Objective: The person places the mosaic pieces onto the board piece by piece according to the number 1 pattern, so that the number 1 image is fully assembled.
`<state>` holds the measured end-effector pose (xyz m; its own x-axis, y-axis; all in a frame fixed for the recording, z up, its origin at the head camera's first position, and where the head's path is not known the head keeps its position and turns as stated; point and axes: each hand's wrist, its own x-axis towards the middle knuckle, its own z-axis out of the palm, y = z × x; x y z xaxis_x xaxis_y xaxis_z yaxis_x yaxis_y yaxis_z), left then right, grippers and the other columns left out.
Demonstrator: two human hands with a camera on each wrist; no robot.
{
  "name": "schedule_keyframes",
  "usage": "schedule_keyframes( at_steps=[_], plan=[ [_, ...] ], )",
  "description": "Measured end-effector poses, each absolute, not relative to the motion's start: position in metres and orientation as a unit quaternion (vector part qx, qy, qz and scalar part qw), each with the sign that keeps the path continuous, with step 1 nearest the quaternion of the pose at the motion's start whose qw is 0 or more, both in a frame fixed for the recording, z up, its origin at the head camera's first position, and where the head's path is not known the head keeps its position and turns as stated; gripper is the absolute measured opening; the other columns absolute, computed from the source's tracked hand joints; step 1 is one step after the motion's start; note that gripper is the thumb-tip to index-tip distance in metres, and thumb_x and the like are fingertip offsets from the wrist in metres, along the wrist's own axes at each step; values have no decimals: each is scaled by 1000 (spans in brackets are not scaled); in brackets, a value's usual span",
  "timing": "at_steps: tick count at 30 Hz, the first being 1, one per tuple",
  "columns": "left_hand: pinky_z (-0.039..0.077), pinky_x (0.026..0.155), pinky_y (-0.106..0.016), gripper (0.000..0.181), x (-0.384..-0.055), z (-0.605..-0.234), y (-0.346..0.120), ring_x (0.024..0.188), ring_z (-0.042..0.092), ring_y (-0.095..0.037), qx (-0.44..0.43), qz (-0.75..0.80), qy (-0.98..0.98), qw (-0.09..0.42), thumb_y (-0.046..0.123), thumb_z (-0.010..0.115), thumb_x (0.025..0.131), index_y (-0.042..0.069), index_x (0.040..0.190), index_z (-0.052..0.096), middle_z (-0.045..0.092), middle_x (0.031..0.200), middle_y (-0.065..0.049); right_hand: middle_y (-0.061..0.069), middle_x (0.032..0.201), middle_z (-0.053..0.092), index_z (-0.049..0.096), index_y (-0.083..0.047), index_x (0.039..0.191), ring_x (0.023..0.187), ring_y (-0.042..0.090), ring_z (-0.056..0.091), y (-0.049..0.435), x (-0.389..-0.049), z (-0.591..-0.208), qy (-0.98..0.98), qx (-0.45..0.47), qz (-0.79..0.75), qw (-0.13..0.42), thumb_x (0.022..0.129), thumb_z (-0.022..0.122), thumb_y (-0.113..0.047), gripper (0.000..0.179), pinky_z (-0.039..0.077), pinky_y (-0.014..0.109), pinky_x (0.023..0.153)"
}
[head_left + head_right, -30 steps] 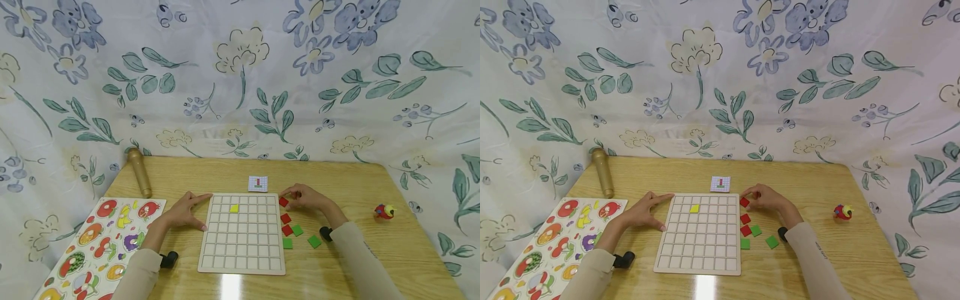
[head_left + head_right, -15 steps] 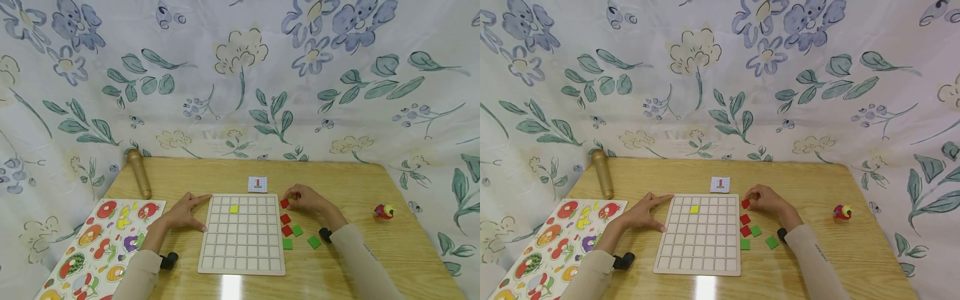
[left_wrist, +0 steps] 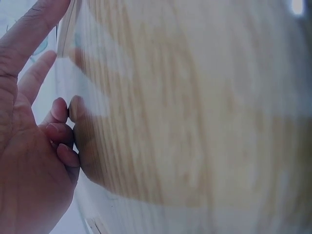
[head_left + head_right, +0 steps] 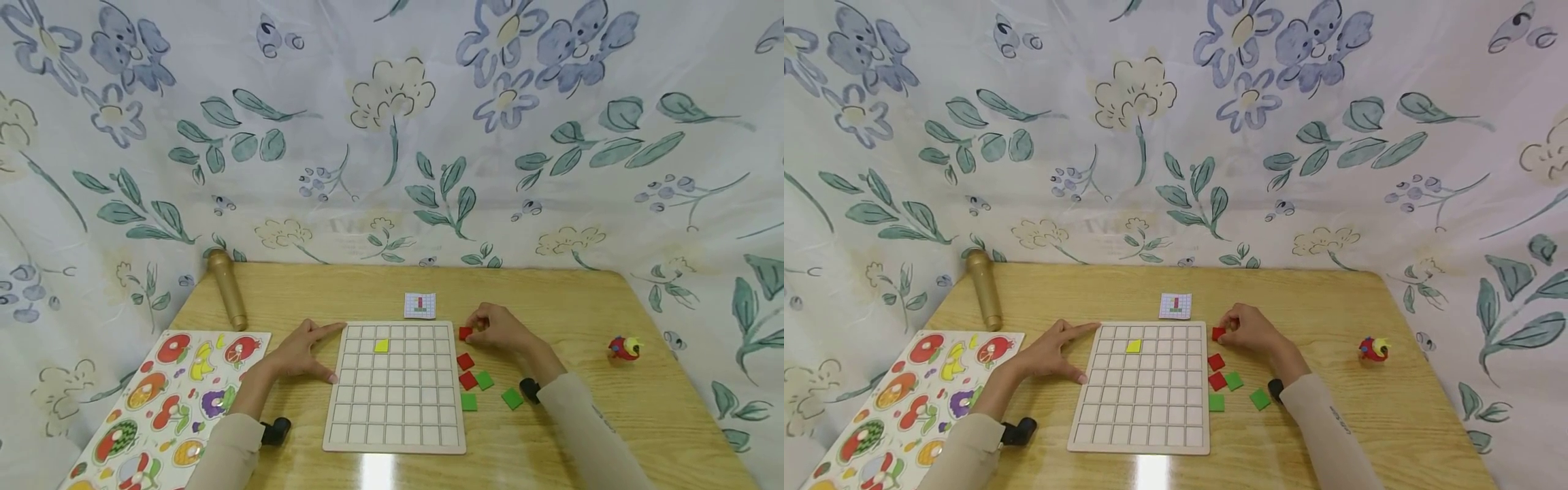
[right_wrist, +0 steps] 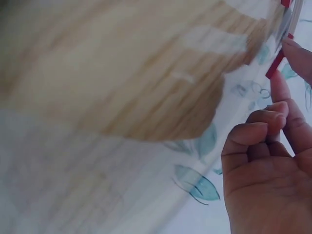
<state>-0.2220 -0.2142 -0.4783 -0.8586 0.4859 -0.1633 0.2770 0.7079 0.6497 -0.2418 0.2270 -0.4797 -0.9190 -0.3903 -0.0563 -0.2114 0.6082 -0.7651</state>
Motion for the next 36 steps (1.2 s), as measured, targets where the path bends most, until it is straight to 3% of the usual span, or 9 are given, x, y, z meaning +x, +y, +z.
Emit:
schedule_keyframes(
  at_steps=[7, 24, 36],
  plan=[
    [31, 73, -39, 104, -222, -479, -214, 85, 32, -22, 210, 320, 909, 164, 42, 93, 64, 23, 153, 42, 31, 96, -9, 5, 84, 49, 70, 0, 97, 77, 18, 42, 224, -239, -479, 876, -158, -444, 98, 82, 81, -11, 21, 37, 26, 66],
    [31, 73, -39, 104, -223, -477, -213, 86, 33, -22, 209, 320, 909, 167, 42, 93, 64, 24, 153, 42, 31, 96, -9, 11, 84, 48, 71, -1, 98, 75, 16, 41, 208, -234, -469, 861, -187, -466, 84, 83, 81, -11, 21, 36, 25, 67],
    [32, 74, -39, 104, -223, -475, -212, 87, 33, -23, 194, 319, 911, 175, 42, 93, 64, 24, 153, 41, 32, 97, -10, 14, 87, 48, 70, 2, 100, 75, 16, 41, 187, -229, -461, 846, -203, -482, 104, 83, 77, -5, 20, 37, 24, 65]
  ],
)
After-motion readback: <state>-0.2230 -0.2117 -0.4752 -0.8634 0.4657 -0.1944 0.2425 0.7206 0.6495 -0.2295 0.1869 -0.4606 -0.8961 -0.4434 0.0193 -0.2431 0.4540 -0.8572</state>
